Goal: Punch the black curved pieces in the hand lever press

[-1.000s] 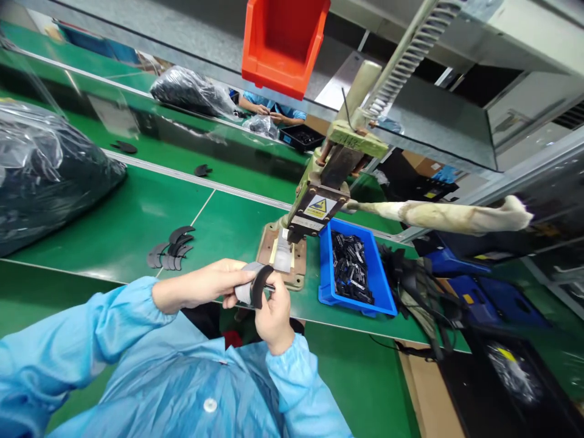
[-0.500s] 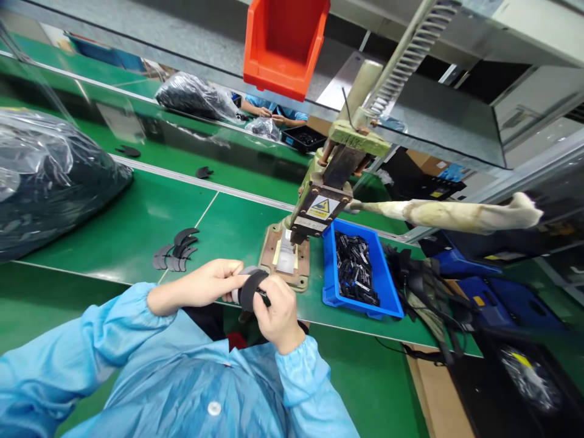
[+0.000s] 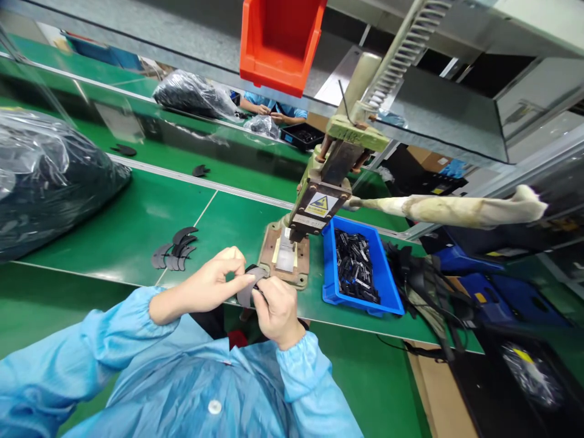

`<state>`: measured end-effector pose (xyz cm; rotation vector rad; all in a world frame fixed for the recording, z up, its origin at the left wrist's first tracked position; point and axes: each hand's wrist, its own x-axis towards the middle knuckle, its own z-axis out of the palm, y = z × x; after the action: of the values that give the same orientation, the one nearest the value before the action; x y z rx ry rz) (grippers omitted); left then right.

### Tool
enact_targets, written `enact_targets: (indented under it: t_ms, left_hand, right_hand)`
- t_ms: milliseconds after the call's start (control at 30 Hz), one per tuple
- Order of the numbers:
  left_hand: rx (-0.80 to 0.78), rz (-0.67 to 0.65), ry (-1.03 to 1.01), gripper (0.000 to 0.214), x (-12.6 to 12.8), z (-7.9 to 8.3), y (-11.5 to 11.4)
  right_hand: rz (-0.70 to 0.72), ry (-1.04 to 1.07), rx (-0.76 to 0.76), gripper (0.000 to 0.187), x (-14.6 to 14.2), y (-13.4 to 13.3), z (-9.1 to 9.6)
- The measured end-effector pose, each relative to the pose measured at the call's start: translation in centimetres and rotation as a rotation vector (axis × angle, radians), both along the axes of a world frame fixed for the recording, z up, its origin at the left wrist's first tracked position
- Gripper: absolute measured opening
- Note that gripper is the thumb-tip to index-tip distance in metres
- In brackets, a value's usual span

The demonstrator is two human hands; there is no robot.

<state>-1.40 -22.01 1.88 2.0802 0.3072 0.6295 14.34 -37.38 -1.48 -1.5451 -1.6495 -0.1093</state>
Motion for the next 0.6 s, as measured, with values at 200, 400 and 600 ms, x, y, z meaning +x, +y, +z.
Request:
enact_targets:
  t_ms: [200,400,600]
  left_hand:
    - [-0.399,-0.120,0.116,0.055,0.5,-1.9,0.3]
    - [-0.444,0.003,0.062,0.038,0.3,-1.5,0.1]
    - [-0.842,-0.213,0.174,0.056,0.7,-2.6,0.2]
  right_hand:
    - [0.049,0.024,0.033,0.009,0.1,-0.3,-0.1]
    - [0.027,0.059,0.023,0.007,-0.1,0.0,-0.3]
    - [0.005,0.114,0.000,0.009,0.5,-0.1,-1.4]
